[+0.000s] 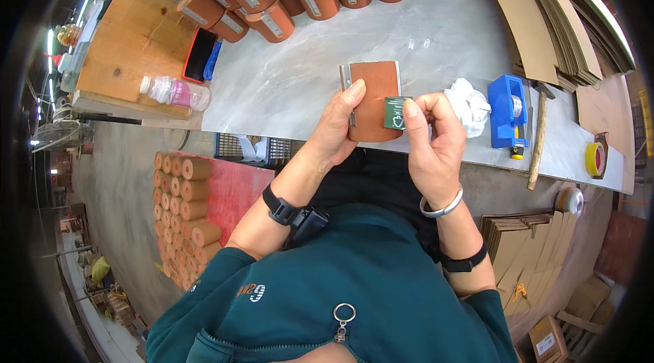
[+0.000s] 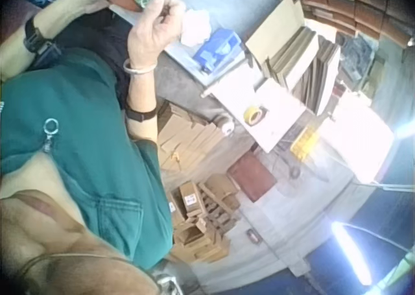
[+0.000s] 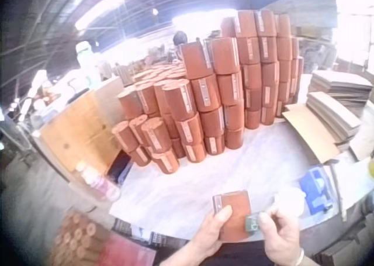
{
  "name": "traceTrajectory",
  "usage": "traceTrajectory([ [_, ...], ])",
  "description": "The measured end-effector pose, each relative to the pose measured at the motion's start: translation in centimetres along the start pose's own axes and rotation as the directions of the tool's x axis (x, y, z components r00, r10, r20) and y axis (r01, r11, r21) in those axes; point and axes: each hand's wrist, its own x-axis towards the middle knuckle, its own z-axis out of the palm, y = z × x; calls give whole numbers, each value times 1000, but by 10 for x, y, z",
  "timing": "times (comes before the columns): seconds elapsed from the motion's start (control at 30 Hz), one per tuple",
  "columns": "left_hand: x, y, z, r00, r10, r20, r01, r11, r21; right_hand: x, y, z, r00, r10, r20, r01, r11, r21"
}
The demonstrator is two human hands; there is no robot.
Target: Cleaning cylindrical furniture components, applying labels/stickers, and wrapping them in protective cardboard.
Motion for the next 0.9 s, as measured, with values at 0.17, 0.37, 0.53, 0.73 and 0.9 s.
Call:
traceTrajectory([
  [0.17,-12,8,-2,1000,27,-11,-27,1000,15,0,-5,20,998,24,52,-26,999,42],
  [0.37,-18,4,-2,997,71,-41,-69,997,38,-6,-2,31,1000,27,9,-27,999,31],
  [0.53,-20,4,-4,996,80,-36,-79,996,28,-5,-3,34,999,24,-25,-24,1000,9],
  [0.73,-22,6,-5,996,92,-9,-92,995,35,-6,-1,36,999,21,-37,-22,1000,-14],
  [0.9,-26,6,-4,996,83,-11,-83,996,32,-9,-4,38,999,-21,-47,16,993,-118],
])
